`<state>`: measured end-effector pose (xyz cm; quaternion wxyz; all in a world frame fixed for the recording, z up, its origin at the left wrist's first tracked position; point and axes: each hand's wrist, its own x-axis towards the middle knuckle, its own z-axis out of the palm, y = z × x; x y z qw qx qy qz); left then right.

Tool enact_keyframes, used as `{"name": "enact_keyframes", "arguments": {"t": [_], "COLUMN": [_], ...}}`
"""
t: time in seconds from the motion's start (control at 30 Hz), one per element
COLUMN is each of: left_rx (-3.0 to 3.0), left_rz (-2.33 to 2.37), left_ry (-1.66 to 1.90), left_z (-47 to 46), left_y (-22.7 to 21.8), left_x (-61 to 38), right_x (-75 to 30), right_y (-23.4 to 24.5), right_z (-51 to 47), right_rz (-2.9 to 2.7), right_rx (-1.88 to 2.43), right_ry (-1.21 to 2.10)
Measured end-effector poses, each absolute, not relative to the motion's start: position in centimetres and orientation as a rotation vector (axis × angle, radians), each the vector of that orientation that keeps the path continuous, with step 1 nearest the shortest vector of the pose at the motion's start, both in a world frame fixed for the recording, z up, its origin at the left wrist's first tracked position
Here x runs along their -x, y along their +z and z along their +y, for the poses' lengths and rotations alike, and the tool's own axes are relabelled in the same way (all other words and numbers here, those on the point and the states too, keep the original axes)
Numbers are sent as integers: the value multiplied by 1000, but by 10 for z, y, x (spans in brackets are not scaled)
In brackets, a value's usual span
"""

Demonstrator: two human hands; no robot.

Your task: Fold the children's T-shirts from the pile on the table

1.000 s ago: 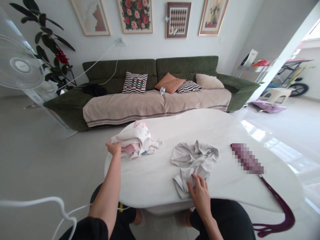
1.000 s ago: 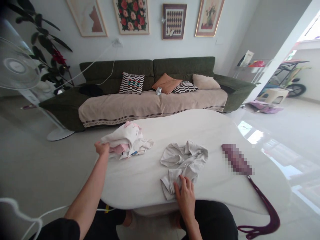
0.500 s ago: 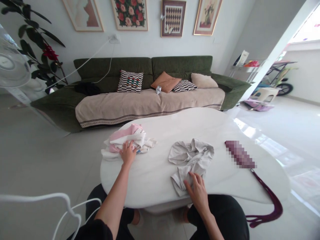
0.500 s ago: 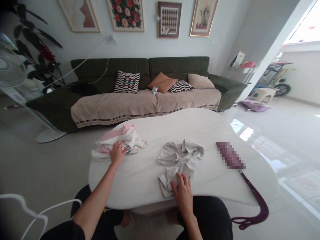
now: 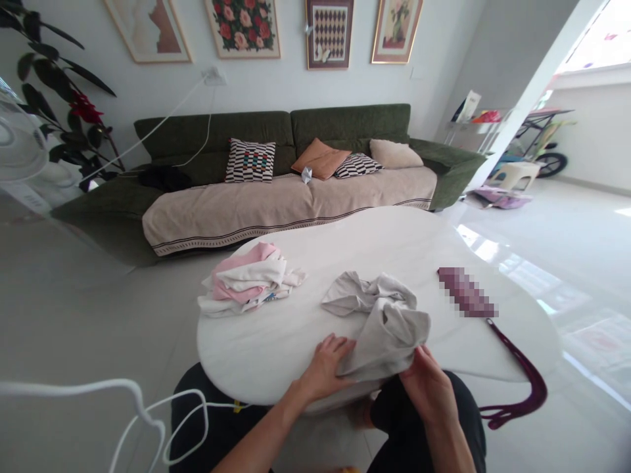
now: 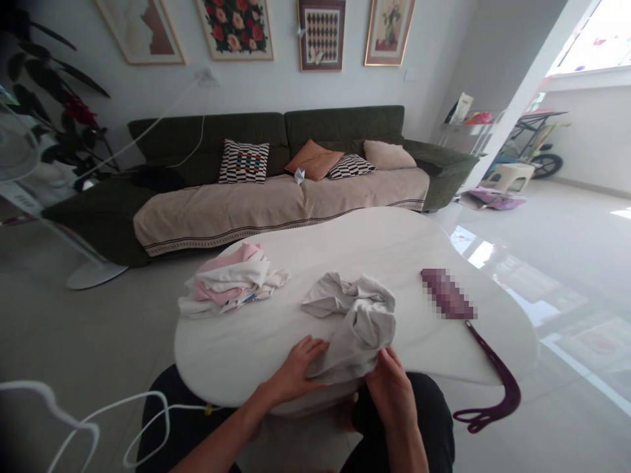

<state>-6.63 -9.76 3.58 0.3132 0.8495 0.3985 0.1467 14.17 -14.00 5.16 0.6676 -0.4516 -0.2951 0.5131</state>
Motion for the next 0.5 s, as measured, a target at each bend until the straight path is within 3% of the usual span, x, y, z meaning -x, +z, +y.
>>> {"name": "enact_keyframes", "arguments": {"t": [0.23, 0.5], "left_rx": [-2096, -2029], "left_rz": [1188, 1220], "left_ry": [600, 749], "left_z": [-105, -124], "left_y": [64, 167], "left_x": [73, 137], "right_x": [-171, -213], "right_y": [59, 125], "right_z": [-174, -188], "right_rz": [-347, -537], "right_rx": [1016, 1126], "right_ry": [1012, 675]}}
